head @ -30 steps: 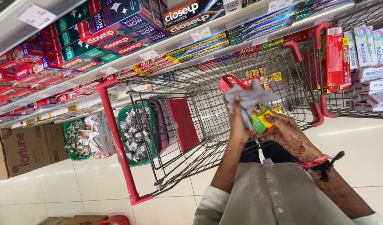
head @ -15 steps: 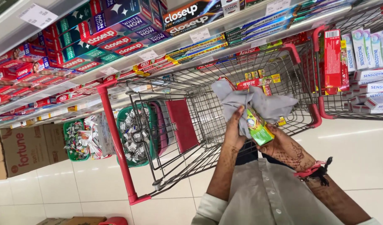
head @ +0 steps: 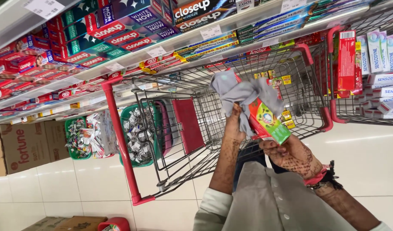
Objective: Wiping down toothpaste boxes with a cloth and organizing them on a supermarket shelf.
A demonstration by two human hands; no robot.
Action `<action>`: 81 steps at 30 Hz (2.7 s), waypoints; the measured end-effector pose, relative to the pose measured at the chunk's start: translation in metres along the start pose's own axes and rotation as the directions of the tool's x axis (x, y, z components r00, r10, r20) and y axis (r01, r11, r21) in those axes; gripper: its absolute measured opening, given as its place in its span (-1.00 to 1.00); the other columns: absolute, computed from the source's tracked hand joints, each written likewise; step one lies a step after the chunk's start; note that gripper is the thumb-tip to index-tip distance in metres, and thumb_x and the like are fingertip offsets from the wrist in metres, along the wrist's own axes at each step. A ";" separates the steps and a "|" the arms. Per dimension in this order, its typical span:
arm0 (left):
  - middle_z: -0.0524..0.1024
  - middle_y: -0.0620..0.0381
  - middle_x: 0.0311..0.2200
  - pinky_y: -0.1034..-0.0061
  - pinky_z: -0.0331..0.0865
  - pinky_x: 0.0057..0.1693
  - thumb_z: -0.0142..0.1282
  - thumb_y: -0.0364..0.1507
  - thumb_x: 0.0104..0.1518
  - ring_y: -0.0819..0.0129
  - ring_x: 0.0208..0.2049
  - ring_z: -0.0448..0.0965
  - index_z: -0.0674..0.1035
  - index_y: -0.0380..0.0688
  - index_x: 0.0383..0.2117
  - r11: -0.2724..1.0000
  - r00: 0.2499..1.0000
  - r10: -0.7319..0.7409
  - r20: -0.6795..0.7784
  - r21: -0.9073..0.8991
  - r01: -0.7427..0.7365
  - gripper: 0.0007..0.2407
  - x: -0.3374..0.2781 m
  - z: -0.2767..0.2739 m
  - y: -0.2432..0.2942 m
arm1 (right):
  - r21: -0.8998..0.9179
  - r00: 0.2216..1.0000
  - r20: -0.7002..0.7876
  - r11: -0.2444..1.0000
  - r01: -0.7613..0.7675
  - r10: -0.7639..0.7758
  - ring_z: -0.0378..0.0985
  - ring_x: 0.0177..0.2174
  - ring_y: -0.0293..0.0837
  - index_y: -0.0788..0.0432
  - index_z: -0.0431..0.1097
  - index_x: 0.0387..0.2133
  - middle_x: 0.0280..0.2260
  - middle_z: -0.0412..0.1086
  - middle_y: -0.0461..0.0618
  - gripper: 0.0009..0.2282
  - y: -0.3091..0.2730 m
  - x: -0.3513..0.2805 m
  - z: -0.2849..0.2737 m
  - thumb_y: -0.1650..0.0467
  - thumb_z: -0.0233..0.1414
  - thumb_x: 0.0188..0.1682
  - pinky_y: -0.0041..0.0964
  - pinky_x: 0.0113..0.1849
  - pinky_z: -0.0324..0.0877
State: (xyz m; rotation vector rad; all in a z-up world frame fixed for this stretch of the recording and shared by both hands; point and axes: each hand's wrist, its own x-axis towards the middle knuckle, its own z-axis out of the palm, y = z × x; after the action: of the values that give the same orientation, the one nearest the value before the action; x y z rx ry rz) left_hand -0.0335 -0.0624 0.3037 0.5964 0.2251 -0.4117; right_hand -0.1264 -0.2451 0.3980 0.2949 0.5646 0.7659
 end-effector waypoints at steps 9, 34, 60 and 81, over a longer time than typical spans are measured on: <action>0.46 0.07 0.12 0.26 0.38 0.29 0.30 -0.24 0.23 0.23 0.15 0.48 0.37 -0.18 0.23 0.991 0.992 0.129 0.004 0.027 -0.129 -0.48 0.027 0.056 0.044 | -0.032 0.983 -0.140 0.993 0.111 -0.114 0.15 -0.66 -0.51 0.51 0.19 0.05 -0.48 0.23 -0.08 -0.54 -0.010 0.002 0.012 0.31 0.04 0.07 -0.77 -0.67 0.10; 0.43 0.02 0.09 0.44 0.38 0.17 -0.01 -0.06 0.39 0.34 0.09 0.42 0.33 -0.31 0.27 0.676 0.979 0.203 0.002 0.723 -0.142 -0.44 -0.038 0.068 -0.065 | -0.925 0.486 0.319 -0.154 0.348 -0.814 0.50 -0.18 -0.28 0.27 0.31 0.24 -0.09 0.48 0.02 -0.59 -0.025 -0.003 0.025 0.39 0.04 0.13 -0.37 -0.16 0.46; -0.07 -0.15 0.49 0.09 -0.03 0.43 -0.13 0.01 0.27 -0.03 0.47 -0.10 0.04 -0.13 0.45 0.403 0.925 0.379 -0.012 0.902 -0.154 -0.30 -0.015 0.055 0.059 | -0.639 0.383 0.690 -0.765 -0.076 -0.614 0.57 -0.19 -0.13 -0.02 0.47 0.08 -0.04 0.46 0.04 -0.59 -0.032 -0.057 0.058 0.55 0.13 -0.05 -0.37 -0.21 0.56; 0.10 -0.20 0.31 0.14 0.25 0.35 0.26 -0.47 0.16 -0.02 0.28 0.34 0.10 -0.39 0.32 0.120 0.315 0.843 0.435 0.419 -0.900 -0.34 0.041 0.275 0.196 | -0.146 -0.295 0.930 -0.955 0.258 -0.221 0.26 0.29 0.18 0.39 0.09 0.32 0.28 0.21 0.41 -0.42 -0.029 0.001 0.310 0.75 -0.16 -0.06 -0.08 0.15 0.29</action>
State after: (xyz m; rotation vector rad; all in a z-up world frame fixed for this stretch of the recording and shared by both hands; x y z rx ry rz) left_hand 0.1132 -0.0888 0.6095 1.2485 -0.4253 0.7594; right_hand 0.0706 -0.2797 0.6367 -1.6744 -0.1706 -1.2001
